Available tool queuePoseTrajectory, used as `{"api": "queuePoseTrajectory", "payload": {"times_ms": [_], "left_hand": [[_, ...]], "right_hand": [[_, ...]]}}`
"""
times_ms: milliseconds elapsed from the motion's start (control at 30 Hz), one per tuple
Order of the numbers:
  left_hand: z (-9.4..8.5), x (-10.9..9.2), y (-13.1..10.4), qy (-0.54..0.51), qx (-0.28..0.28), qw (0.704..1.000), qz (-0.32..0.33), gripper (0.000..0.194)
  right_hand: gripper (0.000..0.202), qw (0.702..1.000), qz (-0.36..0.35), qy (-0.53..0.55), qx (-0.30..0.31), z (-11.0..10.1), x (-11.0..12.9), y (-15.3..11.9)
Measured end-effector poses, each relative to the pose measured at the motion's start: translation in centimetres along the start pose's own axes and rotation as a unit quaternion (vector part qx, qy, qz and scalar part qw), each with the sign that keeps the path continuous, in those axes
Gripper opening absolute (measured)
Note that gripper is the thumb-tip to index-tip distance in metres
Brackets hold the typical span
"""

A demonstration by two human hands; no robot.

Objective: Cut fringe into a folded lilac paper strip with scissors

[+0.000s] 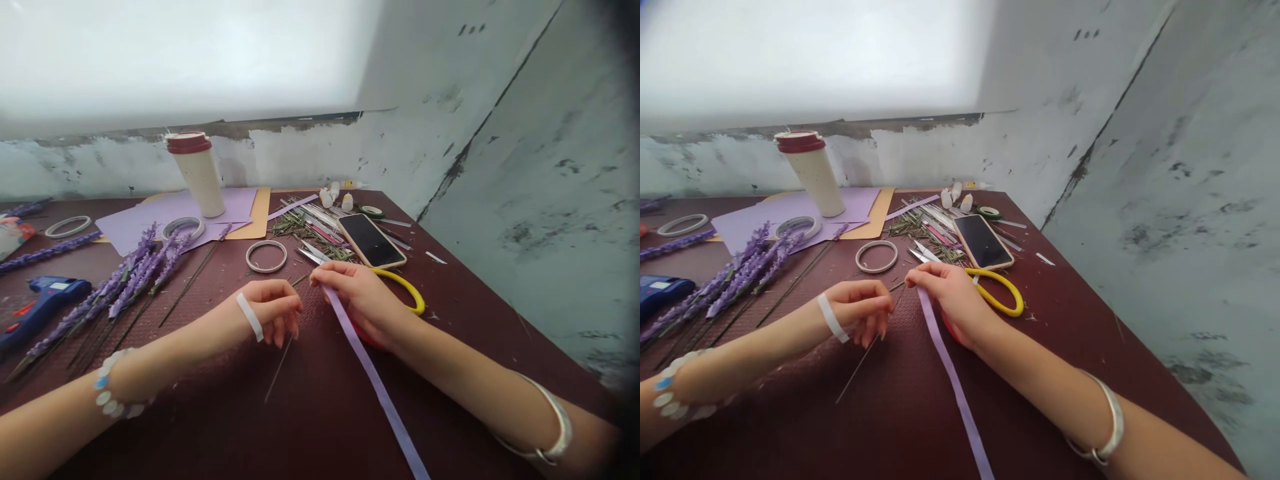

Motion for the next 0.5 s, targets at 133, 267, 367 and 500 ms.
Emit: {"api": "queuePoseTrajectory", "payload": {"times_ms": [133, 267, 367, 500], "left_hand": [[0.6, 0.3, -0.1, -0.028, 0.018, 0.999, -0.023, 0.040], [0.9, 0.0, -0.4, -0.048, 0.032, 0.998, -0.028, 0.029], [1.1, -0.4, -0.8, -0.048, 0.030, 0.998, -0.014, 0.022], [1.3, -1.0, -1.5, -0.042, 0.007, 0.999, -0.001, 0.021]], "right_hand": [[0.037, 0.999, 0.006, 0.030, -0.010, -1.0, 0.2, 0.6], [0.034, 0.998, 0.002, 0.052, -0.019, -1.2, 0.2, 0.7], [0.033, 0.998, 0.004, 0.065, -0.022, -1.3, 0.2, 0.6], [0.030, 0.997, 0.011, 0.077, -0.019, -1.3, 0.3, 0.4]]}}
Point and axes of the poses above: each hand's wrist, its own y-axis towards the middle knuckle, its own z-axis out of the palm, x = y × z, the point moved 7 cm from there along y, towards the middle knuckle
